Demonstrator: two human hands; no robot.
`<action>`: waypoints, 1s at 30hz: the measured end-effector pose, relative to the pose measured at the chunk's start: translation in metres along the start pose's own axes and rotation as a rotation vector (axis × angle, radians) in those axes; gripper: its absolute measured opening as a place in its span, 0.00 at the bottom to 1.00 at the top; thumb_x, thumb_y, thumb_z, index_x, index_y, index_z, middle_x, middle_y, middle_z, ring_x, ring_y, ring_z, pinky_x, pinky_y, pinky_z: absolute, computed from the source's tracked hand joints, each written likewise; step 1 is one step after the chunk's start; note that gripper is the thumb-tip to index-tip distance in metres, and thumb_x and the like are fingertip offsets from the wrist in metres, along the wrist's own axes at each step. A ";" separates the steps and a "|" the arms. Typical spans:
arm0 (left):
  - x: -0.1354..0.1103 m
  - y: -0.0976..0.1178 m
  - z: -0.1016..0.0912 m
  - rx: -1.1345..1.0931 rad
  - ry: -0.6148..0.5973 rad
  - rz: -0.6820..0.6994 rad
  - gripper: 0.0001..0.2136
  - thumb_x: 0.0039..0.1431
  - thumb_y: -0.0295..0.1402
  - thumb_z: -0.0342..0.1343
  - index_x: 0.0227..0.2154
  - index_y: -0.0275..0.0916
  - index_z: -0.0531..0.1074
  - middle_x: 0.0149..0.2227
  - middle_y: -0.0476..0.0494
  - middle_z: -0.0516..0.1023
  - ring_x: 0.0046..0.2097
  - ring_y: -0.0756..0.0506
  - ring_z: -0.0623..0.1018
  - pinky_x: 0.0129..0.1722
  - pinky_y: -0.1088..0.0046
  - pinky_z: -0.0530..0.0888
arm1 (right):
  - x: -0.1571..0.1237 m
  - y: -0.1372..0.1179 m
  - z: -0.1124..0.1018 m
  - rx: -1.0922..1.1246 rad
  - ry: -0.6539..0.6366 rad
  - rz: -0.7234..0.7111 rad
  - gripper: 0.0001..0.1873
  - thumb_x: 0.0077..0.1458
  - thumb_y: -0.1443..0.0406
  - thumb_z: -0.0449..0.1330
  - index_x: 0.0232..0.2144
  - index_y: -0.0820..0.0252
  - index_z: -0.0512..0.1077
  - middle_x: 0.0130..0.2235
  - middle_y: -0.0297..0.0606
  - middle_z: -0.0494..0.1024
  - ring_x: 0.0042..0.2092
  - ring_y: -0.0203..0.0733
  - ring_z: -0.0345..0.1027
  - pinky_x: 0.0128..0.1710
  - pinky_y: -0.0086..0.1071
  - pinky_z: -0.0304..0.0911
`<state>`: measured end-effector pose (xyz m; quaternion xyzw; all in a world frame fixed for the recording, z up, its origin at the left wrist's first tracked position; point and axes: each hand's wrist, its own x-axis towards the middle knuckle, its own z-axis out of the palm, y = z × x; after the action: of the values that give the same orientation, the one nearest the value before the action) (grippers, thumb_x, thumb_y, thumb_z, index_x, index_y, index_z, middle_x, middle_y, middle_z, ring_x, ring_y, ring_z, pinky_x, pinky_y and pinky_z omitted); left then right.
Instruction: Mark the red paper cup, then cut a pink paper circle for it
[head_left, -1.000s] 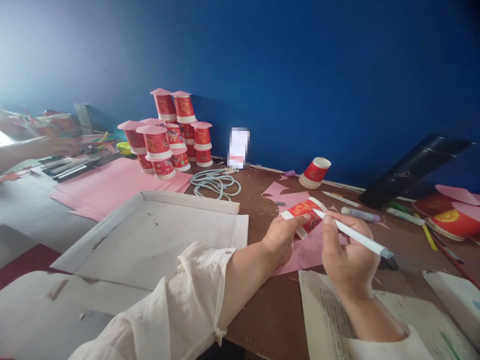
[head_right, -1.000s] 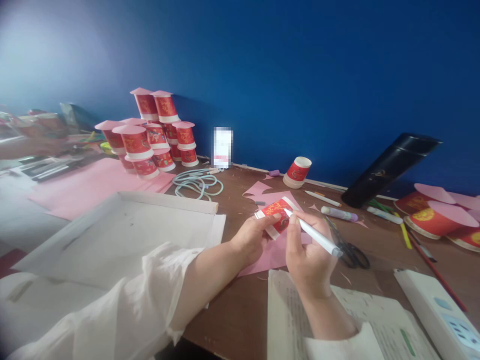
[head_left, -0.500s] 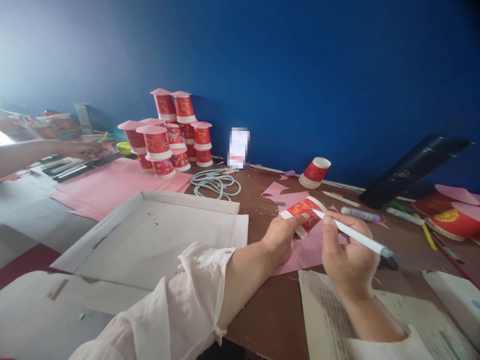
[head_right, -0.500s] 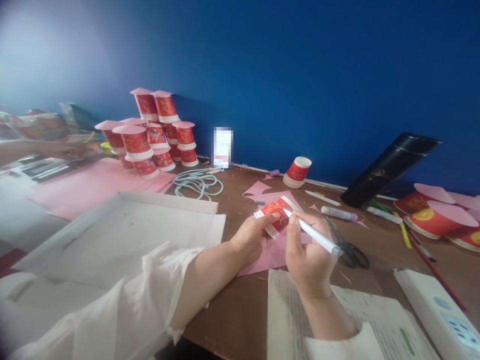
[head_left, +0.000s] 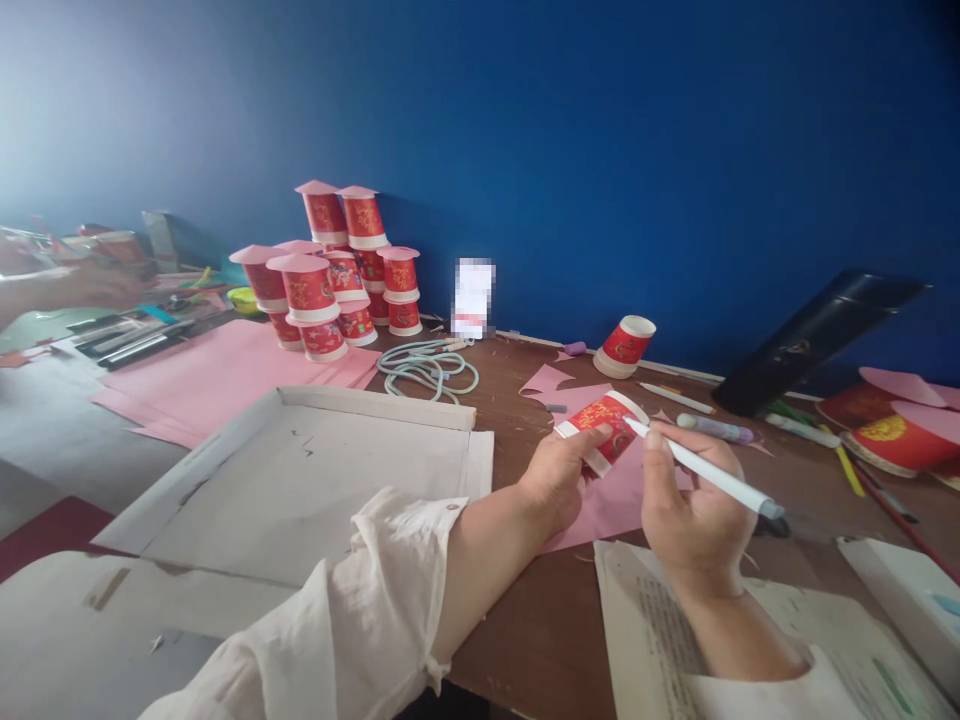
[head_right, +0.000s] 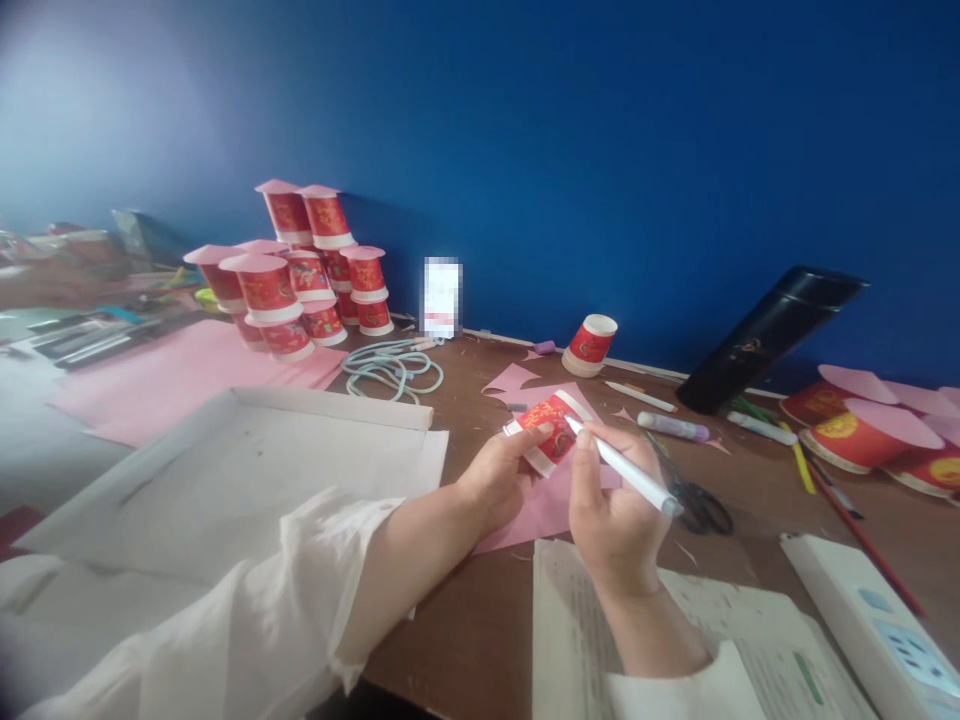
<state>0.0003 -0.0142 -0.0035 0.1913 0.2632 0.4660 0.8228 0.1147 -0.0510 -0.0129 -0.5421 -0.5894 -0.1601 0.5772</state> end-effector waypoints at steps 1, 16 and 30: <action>0.000 0.000 0.000 0.005 0.005 0.001 0.07 0.50 0.29 0.65 0.33 0.35 0.78 0.36 0.40 0.79 0.41 0.43 0.77 0.53 0.64 0.69 | 0.000 0.000 0.000 0.003 -0.007 0.001 0.08 0.61 0.64 0.61 0.39 0.63 0.76 0.37 0.44 0.81 0.41 0.46 0.76 0.46 0.42 0.71; 0.010 0.001 -0.005 -0.041 0.022 0.004 0.06 0.51 0.27 0.64 0.33 0.34 0.78 0.35 0.42 0.81 0.39 0.46 0.78 0.50 0.68 0.70 | -0.001 0.003 0.006 0.031 -0.020 0.004 0.07 0.62 0.64 0.60 0.40 0.61 0.76 0.39 0.43 0.81 0.41 0.45 0.77 0.44 0.39 0.72; 0.035 0.013 0.006 -0.092 0.258 0.130 0.03 0.54 0.27 0.63 0.32 0.36 0.75 0.34 0.43 0.79 0.35 0.49 0.77 0.41 0.73 0.72 | 0.012 0.006 0.032 0.018 0.073 -0.091 0.10 0.64 0.62 0.57 0.43 0.61 0.75 0.41 0.47 0.82 0.44 0.48 0.77 0.47 0.43 0.71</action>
<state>0.0103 0.0222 -0.0008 0.1085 0.3321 0.5505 0.7582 0.1069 -0.0172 -0.0142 -0.5035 -0.5935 -0.2006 0.5950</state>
